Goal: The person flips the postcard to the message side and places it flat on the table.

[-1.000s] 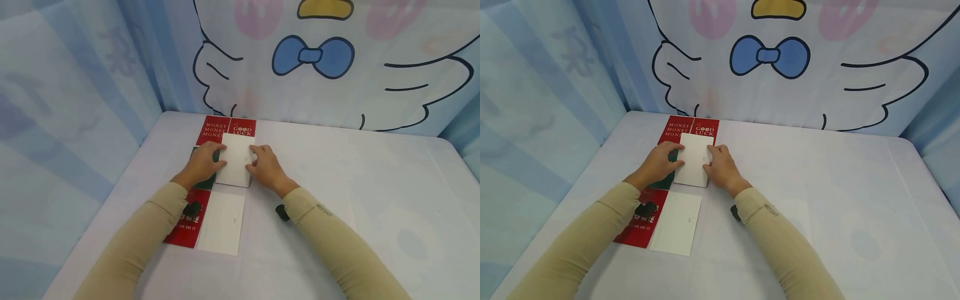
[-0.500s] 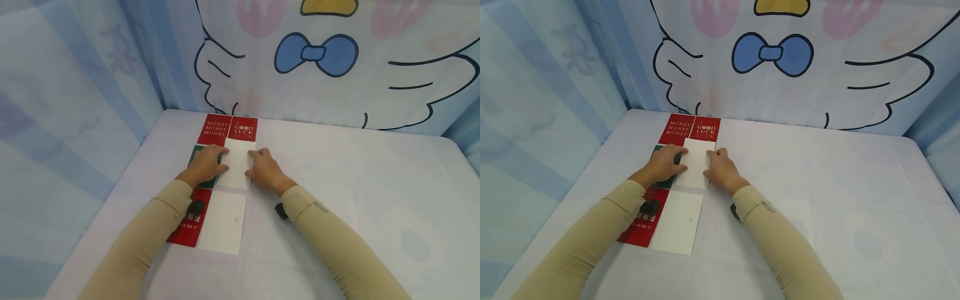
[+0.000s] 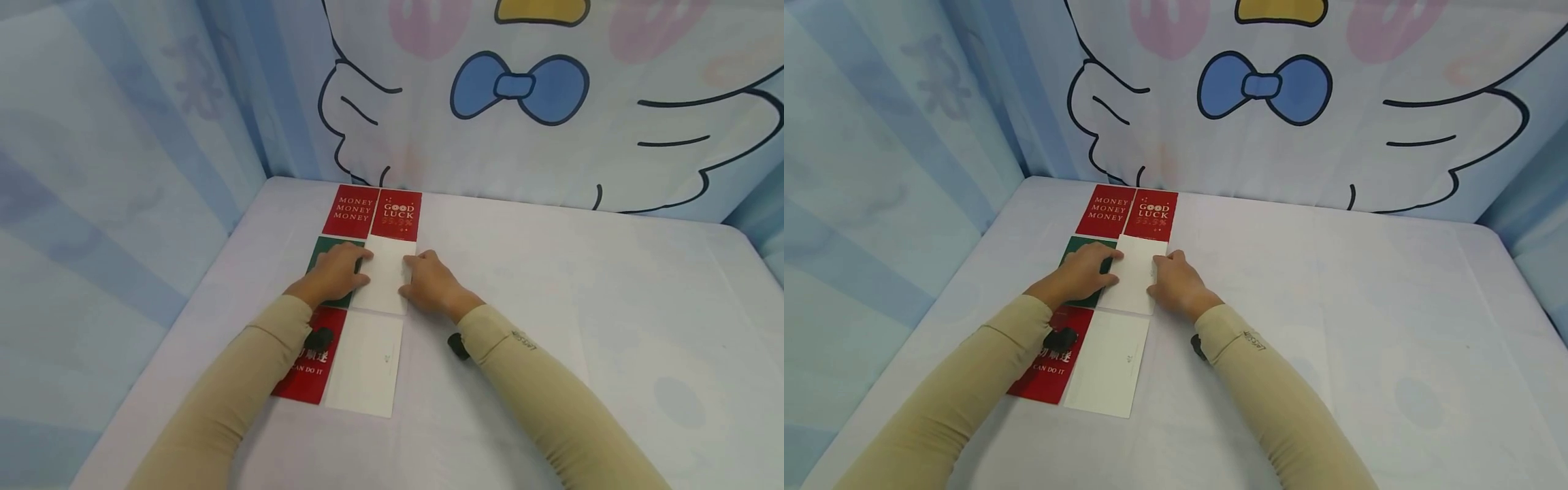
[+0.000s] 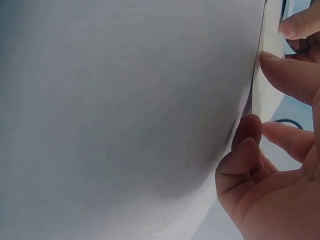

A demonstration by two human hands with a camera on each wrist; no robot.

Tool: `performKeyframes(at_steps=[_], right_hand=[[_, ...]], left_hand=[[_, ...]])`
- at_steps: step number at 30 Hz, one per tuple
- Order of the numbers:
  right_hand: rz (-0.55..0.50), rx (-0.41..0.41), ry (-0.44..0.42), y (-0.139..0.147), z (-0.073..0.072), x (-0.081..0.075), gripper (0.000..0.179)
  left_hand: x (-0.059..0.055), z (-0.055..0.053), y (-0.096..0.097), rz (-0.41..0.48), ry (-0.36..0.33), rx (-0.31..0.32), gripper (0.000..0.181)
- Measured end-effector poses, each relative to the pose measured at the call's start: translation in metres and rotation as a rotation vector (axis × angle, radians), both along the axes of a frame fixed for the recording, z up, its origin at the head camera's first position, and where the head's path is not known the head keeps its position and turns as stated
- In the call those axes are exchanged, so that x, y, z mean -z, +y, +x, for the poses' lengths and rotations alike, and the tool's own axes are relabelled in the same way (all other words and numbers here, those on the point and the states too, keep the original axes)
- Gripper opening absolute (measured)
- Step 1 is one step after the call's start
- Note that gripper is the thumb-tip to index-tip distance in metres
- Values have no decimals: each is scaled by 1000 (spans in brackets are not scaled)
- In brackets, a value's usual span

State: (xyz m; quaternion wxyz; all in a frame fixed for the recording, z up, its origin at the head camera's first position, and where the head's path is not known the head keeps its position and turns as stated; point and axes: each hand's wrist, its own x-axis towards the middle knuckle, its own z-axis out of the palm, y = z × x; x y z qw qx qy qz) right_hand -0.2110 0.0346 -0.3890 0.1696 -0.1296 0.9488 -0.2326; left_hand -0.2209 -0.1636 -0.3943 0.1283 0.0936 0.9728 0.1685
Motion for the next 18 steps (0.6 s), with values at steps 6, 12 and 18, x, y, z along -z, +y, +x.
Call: performKeyframes(at_steps=[6,12,18], right_hand=[[-13,-7,-6,2,-1,2,71],[30,-28,53,4,-2,1,79],[77,-72,44,4,-1,0,73]], left_hand=[[1,0,-1,33,-30,-11,58],[1,1,-2,26,21,13,58],[-2,4,-3,6,-32,-7,62]])
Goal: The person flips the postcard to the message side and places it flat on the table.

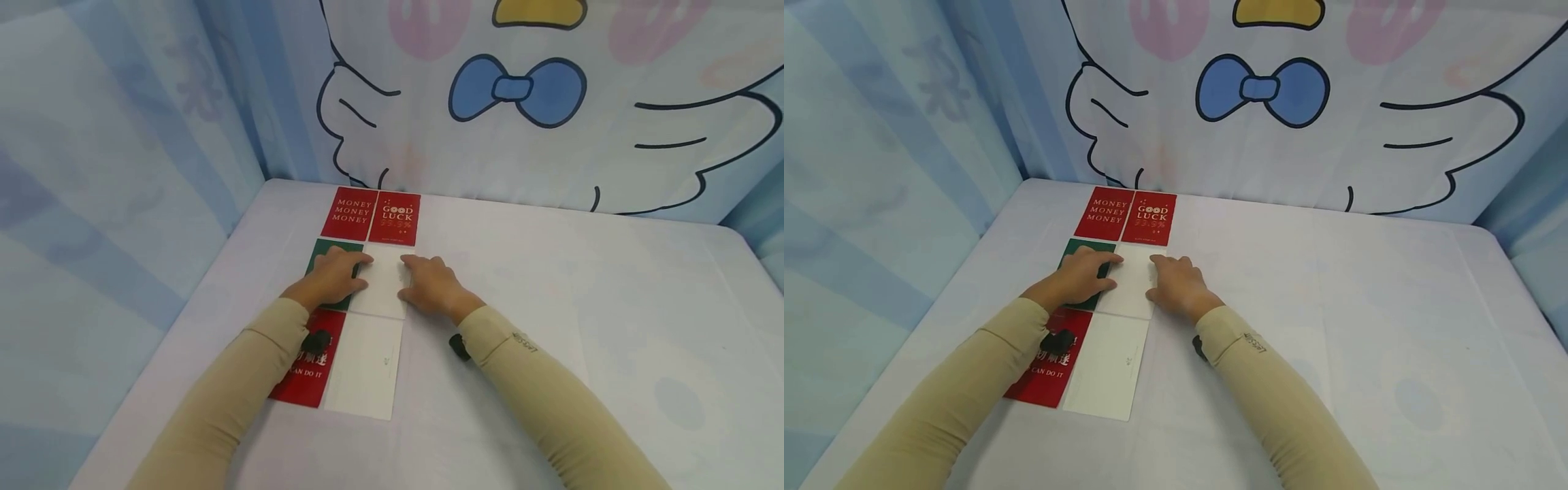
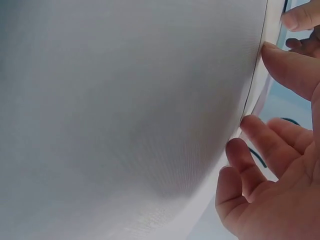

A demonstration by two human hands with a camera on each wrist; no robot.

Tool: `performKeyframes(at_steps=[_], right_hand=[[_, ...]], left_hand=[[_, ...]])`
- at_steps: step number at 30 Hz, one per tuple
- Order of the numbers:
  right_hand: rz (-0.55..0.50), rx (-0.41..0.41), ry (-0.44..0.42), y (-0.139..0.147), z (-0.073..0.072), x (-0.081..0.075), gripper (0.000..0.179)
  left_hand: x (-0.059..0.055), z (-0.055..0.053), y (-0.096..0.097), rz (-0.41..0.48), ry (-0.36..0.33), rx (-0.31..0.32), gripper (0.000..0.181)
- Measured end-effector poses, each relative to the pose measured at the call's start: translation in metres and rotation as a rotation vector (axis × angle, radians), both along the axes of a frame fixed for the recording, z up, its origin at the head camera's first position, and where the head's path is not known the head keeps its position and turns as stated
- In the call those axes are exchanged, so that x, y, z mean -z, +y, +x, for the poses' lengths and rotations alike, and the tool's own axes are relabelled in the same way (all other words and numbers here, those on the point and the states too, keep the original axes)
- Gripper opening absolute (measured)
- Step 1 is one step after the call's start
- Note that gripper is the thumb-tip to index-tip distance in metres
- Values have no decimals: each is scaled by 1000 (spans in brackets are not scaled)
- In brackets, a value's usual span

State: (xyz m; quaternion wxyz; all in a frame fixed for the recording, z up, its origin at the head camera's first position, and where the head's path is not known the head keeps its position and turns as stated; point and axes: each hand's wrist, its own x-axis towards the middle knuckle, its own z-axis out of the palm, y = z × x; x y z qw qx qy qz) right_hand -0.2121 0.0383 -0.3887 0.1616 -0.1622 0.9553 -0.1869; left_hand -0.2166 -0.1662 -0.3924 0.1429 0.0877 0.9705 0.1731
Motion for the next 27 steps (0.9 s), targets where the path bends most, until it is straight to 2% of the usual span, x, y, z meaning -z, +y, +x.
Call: performKeyframes(at_steps=[10,18,23,27], right_hand=[[15,-11,6,1,1,-1,68],[18,-33,6,4,-2,1,67],[-58,-57,-29,16,-9,-5,65],[-117,-32,-19,29,-21,-16,64]], left_hand=[[0,0,-2,-14,0,19,63],[0,-2,-2,-35,12,63,62],[-3,-8,-1,-31,37,132,61],[-12,-18,-2,36,90,118,57]])
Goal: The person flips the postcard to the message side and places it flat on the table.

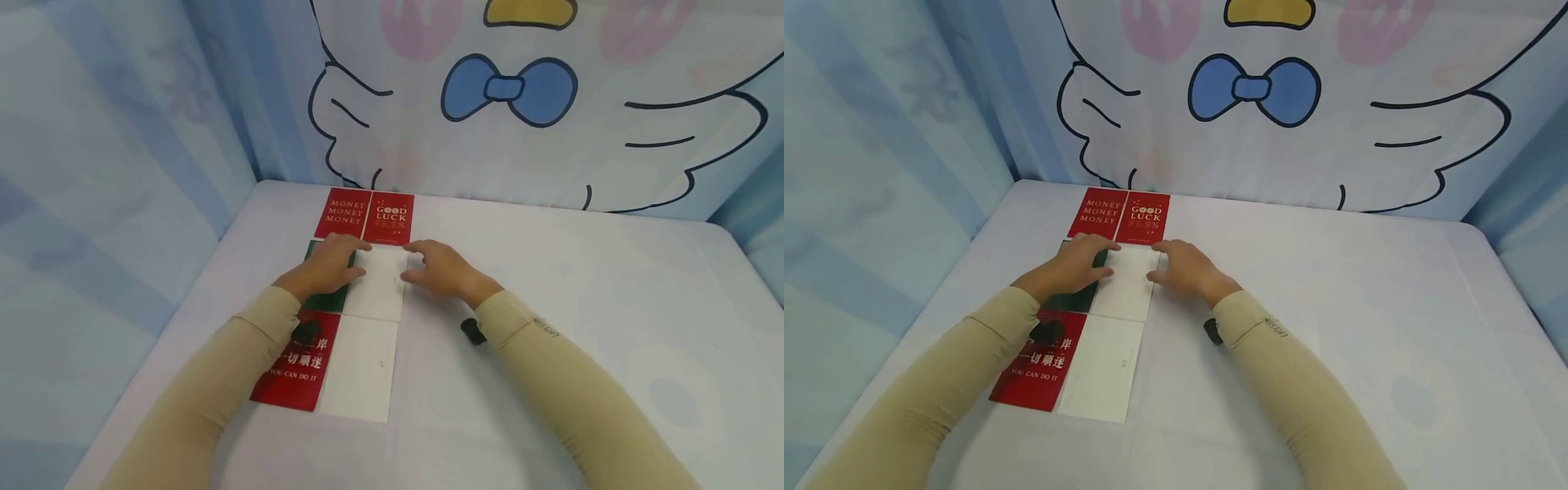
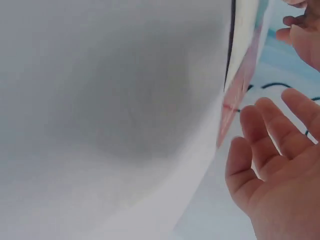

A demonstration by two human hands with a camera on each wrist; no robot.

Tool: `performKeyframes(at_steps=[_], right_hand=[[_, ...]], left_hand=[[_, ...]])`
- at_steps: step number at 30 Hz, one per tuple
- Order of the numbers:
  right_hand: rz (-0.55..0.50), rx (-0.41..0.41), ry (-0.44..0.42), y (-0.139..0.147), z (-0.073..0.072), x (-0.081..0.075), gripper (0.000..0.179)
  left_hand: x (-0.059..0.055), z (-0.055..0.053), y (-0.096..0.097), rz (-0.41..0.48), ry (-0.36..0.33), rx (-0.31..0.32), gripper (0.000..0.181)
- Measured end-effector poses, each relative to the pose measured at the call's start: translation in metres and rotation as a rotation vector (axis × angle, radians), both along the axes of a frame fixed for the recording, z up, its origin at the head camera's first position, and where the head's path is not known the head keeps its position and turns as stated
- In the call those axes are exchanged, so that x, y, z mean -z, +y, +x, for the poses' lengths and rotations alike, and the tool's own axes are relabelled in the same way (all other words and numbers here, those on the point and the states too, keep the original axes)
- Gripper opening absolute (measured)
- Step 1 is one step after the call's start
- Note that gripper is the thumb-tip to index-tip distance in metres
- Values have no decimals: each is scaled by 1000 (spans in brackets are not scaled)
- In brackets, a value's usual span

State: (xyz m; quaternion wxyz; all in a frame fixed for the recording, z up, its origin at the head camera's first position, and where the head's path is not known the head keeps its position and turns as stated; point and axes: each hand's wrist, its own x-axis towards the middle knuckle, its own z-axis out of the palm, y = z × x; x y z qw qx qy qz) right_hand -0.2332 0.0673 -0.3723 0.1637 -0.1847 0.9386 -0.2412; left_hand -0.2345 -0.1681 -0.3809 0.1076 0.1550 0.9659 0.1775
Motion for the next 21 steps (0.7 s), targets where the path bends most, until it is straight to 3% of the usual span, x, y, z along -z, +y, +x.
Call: performKeyframes(at_steps=[4,8,11,14,18,21], right_hand=[[59,10,44,6,-22,-9,64],[133,-27,56,5,-44,-8,65],[152,-50,88,0,-58,-3,64],[162,-18,109,-3,-67,3,61],[171,19,83,-9,-73,10,59],[171,2,76,-14,-79,7,57]], left_hand=[[-8,-18,-4,55,68,-55,59],[-10,-38,-2,68,77,-79,65],[-8,-51,3,62,63,-88,68],[-5,-59,11,68,43,-115,68],[2,-65,20,82,0,-162,66],[0,-73,26,55,-17,-162,67]])
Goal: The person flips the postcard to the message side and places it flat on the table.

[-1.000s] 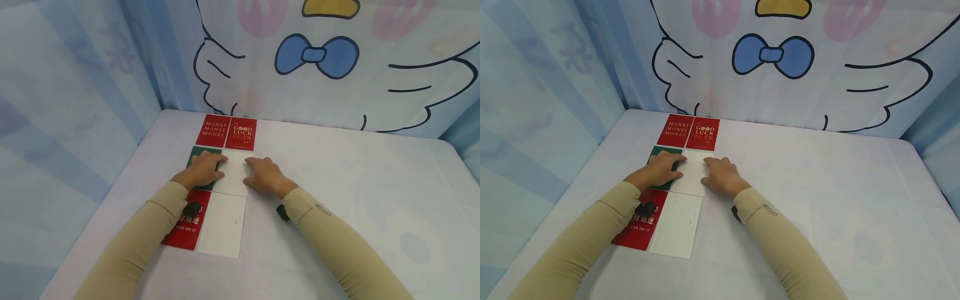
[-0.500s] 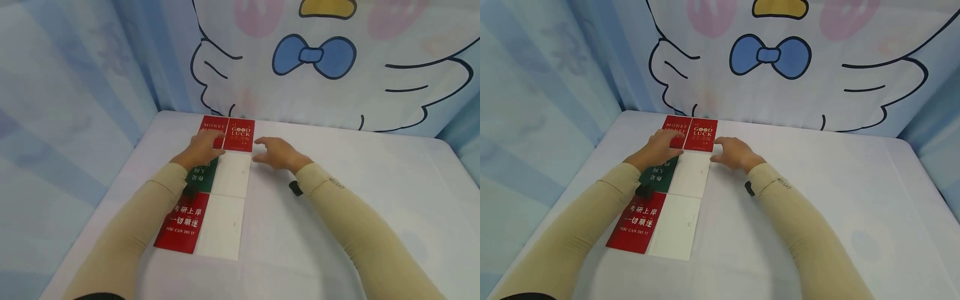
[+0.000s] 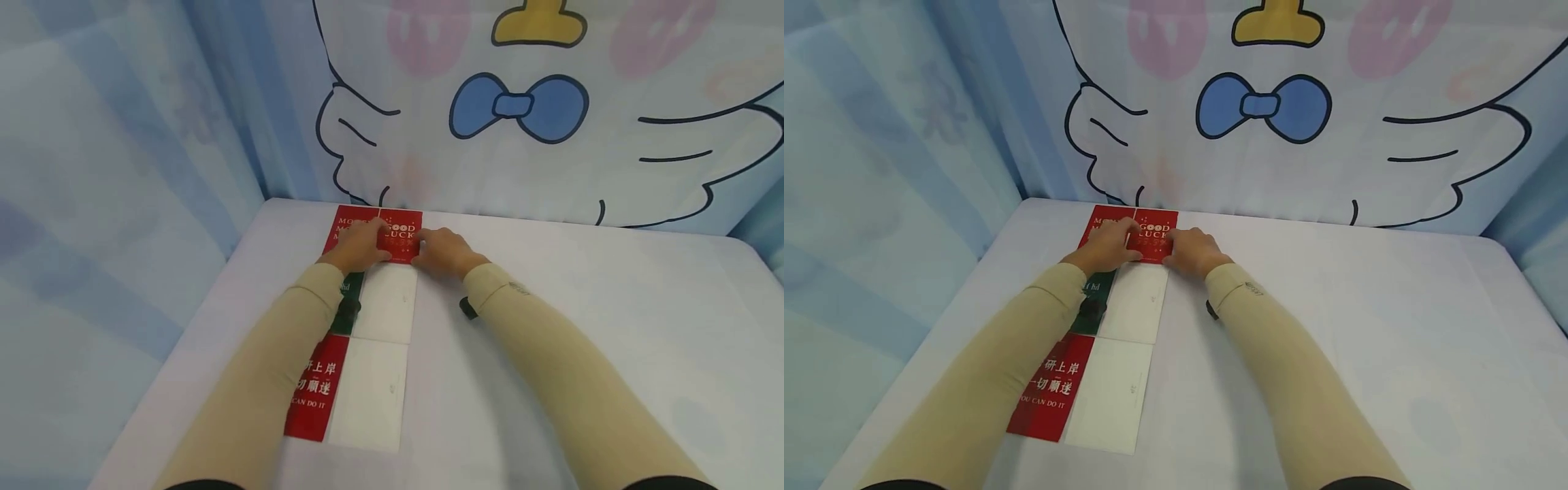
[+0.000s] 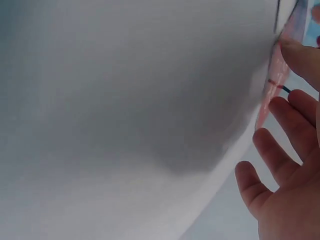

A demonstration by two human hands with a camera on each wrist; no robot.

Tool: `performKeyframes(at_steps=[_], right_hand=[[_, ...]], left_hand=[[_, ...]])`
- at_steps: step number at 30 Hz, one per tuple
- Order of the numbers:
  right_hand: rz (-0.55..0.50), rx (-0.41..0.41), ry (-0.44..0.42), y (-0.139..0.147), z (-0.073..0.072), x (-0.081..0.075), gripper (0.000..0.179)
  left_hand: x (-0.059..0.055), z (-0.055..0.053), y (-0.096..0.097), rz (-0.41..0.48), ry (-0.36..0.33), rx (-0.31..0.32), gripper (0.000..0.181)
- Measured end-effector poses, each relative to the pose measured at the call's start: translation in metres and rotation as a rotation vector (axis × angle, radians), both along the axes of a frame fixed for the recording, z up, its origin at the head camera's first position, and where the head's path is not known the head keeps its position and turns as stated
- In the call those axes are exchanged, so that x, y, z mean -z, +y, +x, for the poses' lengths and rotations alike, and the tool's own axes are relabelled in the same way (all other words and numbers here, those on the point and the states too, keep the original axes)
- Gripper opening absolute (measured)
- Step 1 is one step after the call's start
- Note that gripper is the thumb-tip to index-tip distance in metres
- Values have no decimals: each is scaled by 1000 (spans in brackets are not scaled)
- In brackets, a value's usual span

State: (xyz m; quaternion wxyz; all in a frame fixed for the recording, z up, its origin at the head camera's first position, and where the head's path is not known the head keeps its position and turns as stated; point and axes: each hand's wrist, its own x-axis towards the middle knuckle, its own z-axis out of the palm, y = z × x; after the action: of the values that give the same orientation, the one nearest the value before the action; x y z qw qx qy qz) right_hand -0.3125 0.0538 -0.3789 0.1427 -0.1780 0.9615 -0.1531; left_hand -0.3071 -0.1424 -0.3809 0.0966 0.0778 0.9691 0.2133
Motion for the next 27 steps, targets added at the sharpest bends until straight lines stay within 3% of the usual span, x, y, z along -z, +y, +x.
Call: performKeyframes(at_steps=[8,16,27], right_hand=[[28,-41,24,-9,-4,1,39],[75,-50,-5,-10,-5,0,45],[24,-42,-28,-7,-3,3,51]], left_hand=[[10,-2,5,-22,-8,-6,65],[7,-1,5,20,-26,4,66],[7,-5,4,33,-49,1,57]])
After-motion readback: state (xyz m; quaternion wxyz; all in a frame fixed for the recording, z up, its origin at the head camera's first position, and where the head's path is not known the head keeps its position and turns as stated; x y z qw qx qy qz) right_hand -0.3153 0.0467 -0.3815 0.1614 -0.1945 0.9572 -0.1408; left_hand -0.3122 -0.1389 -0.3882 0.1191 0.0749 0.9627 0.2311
